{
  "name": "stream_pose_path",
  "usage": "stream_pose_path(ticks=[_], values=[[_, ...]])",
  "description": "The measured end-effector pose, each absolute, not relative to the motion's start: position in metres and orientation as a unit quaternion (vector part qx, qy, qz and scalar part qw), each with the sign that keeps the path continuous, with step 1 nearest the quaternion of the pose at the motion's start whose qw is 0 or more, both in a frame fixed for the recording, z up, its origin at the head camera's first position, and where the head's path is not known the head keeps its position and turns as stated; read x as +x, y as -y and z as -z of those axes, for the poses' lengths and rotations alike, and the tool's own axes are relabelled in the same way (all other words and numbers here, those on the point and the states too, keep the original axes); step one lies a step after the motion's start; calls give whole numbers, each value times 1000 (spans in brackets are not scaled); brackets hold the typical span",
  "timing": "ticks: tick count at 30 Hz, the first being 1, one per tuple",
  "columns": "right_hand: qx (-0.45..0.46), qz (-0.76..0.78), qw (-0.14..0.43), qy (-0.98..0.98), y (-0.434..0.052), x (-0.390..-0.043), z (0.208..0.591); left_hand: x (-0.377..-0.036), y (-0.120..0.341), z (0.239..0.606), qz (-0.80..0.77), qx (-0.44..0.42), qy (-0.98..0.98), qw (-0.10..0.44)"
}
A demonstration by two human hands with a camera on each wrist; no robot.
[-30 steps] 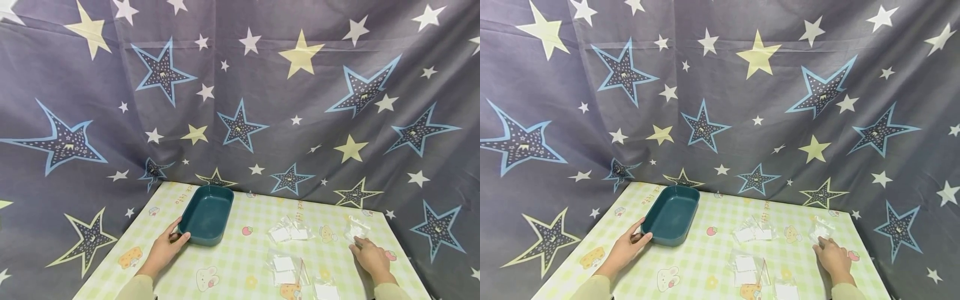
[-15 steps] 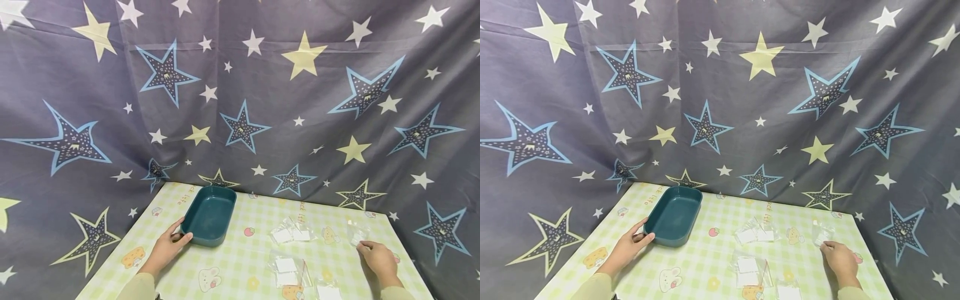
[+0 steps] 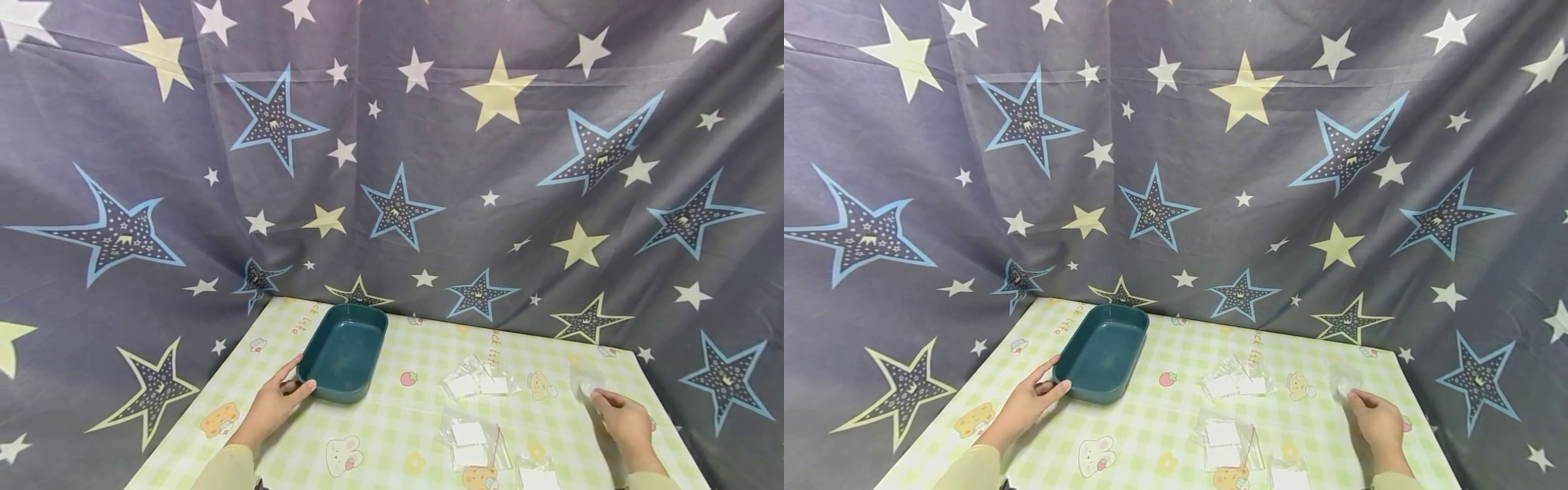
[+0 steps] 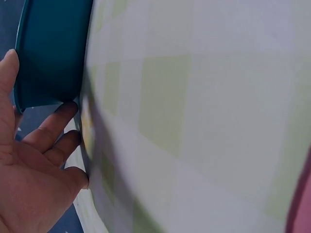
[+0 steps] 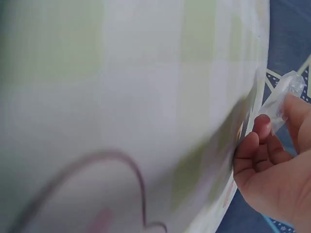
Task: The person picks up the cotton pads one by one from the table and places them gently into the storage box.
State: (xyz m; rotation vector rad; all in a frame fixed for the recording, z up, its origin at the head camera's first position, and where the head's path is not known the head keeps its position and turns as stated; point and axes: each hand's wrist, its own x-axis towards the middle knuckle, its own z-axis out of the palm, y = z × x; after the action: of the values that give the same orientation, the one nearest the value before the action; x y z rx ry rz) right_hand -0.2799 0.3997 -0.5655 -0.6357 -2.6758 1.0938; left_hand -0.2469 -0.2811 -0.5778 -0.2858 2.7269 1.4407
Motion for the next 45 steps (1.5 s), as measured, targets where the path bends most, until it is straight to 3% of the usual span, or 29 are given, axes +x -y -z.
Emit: stream_pose_path(ticks=[11,45], values=[[-305,-553,85,771,-396,-282,572,-246,282,576,-460,-91,-883,19],[-254,-632,73,729,-372,-277,560,-248,282,580,-469,-99,-878,20]])
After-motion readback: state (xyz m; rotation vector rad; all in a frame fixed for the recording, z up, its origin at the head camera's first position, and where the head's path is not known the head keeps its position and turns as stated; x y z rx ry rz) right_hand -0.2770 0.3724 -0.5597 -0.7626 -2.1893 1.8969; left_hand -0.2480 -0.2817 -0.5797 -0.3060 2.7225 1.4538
